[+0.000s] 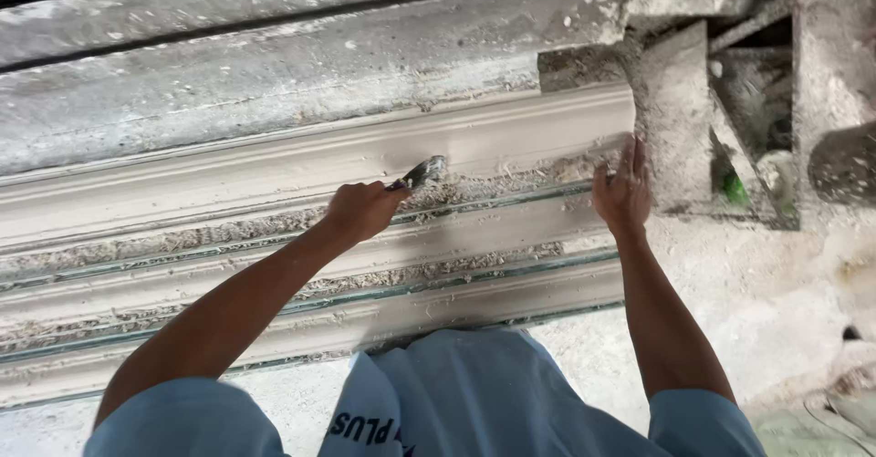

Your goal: The person cleans dried plaster residue off decorative cornice moldings laid on a work table, using a small scraper to run along the grooves and flutes of each piece. They hold each molding steady with one hand while scraping, working along the length of the pieces and moving between them.

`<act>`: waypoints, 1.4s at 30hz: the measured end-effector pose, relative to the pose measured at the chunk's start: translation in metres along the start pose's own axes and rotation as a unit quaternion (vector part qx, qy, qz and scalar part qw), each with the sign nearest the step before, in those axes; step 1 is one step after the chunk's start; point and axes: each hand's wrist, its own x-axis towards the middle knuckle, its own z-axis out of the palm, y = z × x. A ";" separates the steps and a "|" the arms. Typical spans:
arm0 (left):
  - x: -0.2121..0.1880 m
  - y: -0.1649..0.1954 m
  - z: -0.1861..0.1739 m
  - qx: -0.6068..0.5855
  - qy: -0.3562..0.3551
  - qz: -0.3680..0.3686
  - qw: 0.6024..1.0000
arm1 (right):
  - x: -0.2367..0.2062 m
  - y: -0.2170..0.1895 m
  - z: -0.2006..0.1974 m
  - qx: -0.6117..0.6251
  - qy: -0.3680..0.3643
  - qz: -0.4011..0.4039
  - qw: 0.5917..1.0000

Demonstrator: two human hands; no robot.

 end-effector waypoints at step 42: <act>0.078 0.094 0.006 -0.088 0.088 0.039 0.991 | 0.003 0.022 0.015 0.000 0.024 -0.006 1.000</act>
